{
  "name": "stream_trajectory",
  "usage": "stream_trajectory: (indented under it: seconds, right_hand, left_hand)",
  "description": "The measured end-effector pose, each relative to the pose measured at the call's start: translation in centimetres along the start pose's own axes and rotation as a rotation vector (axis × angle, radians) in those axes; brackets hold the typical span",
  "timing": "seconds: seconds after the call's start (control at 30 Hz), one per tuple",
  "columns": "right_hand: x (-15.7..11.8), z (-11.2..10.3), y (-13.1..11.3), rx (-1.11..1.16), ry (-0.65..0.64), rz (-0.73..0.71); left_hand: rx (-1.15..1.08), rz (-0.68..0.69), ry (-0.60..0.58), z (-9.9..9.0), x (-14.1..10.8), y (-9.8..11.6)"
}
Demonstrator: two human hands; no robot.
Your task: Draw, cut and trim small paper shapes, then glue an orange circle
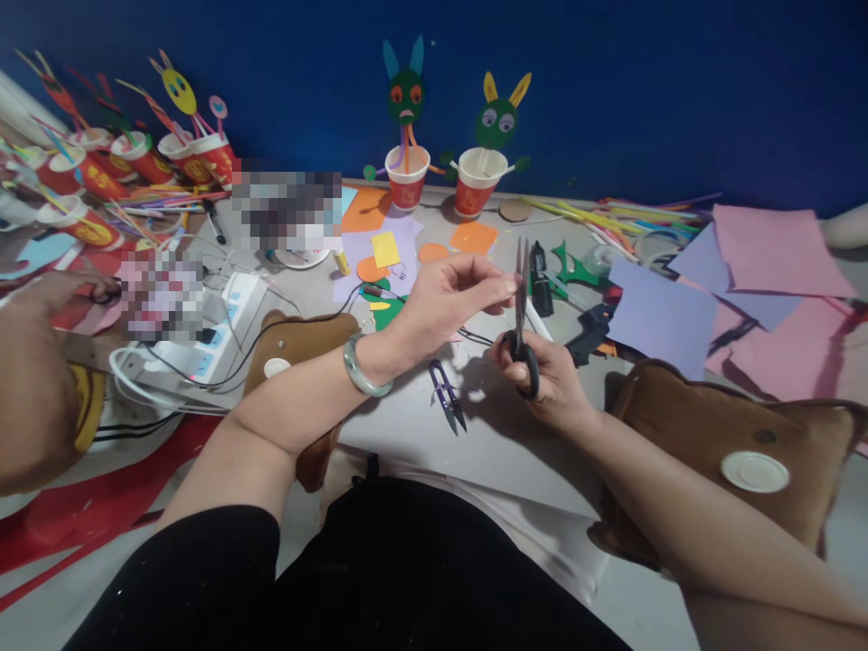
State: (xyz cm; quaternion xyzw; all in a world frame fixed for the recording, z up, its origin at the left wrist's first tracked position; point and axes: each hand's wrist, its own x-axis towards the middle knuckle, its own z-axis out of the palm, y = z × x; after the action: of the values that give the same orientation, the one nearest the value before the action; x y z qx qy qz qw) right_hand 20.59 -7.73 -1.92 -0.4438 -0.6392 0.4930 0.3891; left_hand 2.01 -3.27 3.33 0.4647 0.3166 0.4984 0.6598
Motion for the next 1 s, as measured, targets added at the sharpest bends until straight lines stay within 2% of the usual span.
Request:
stream_trajectory:
  seconds: [0.57,0.8,1.0]
  right_hand:
    - [0.02,0.06,-0.16,-0.019,0.011,-0.015]
    - [-0.04,0.03,-0.09,-0.001,0.022,-0.001]
    - [0.03,0.0,-0.2,-0.017,0.017,-0.022]
  left_hand:
    - [-0.059,-0.031,0.044,0.17,0.44,-0.1]
    - [0.038,-0.054,-0.012,0.2,-0.08,0.5]
    - [0.028,-0.013,-0.014,-0.01,-0.06,0.21]
